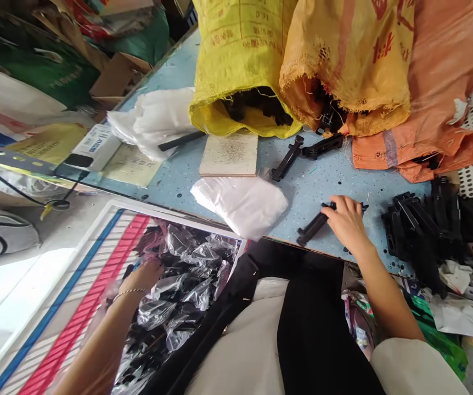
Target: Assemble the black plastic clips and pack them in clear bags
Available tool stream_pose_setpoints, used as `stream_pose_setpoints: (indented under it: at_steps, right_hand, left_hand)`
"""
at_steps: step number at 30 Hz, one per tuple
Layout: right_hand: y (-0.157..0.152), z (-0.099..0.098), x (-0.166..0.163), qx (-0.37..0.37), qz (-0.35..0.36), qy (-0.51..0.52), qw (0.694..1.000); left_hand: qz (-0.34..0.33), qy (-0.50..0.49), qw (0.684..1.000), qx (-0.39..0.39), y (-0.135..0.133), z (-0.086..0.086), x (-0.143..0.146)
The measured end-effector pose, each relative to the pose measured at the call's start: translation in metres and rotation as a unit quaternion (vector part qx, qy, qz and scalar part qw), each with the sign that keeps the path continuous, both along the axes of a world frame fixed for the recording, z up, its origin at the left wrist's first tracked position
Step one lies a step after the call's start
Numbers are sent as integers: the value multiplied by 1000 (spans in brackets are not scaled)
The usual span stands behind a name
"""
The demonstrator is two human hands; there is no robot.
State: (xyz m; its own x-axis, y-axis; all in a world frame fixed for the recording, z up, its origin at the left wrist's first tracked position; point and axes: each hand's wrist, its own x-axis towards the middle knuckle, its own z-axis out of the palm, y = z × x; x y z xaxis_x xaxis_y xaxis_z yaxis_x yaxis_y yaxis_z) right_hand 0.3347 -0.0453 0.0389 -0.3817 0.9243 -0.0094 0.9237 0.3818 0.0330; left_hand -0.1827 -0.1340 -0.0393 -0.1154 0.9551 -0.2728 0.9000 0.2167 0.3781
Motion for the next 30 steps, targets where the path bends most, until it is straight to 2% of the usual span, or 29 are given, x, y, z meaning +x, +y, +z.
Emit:
stream_pose_setpoints:
  at_steps: [3, 4, 5, 7, 9, 10, 12, 13, 15, 18, 21, 23, 27, 30]
  right_hand:
    - [-2, -3, -15, -51, 41, 39, 997]
    - [-3, -5, -17, -64, 43, 52, 996]
    - [-4, -6, -16, -72, 43, 64, 994]
    - [-9, -9, -10, -77, 36, 85, 993]
    - [-16, -10, 2, -74, 13, 108, 991]
    - [-21, -10, 7, -76, -7, 127, 989]
    - [-34, -9, 14, -97, -62, 196, 974]
    - [-41, -10, 15, -120, -94, 247, 957]
    - [-54, -12, 11, -192, -156, 369, 896]
    - [-68, -19, -9, -303, -231, 541, 750]
    - [-75, -26, -34, -362, -267, 657, 605]
    - [-77, -28, -48, -390, -272, 702, 530]
    - [-83, -33, -70, -474, -250, 730, 424]
    - [-86, -42, -82, -529, -223, 724, 382]
  left_hand:
    - [49, 21, 995, 79, 30, 0, 48]
    - [15, -17, 990, 141, 40, 4, 74]
    - [-46, -68, 977, 198, 51, 9, 102]
    - [-180, -127, 941, 256, 71, 18, 156]
    - [-244, -108, 931, 250, 87, 24, 193]
    - [-256, -94, 934, 232, 94, 25, 203]
    - [-253, -98, 944, 187, 106, 25, 207]
    - [-250, -127, 946, 166, 110, 25, 203]
    - [-245, -218, 936, 131, 118, 25, 191]
    - [-204, -317, 920, 103, 124, 29, 177]
    - [-158, -334, 925, 93, 127, 34, 175]
    - [-168, -340, 922, 80, 129, 36, 176]
    - [-191, -328, 922, 75, 130, 34, 180]
    - [-167, -308, 931, 106, 125, 28, 179]
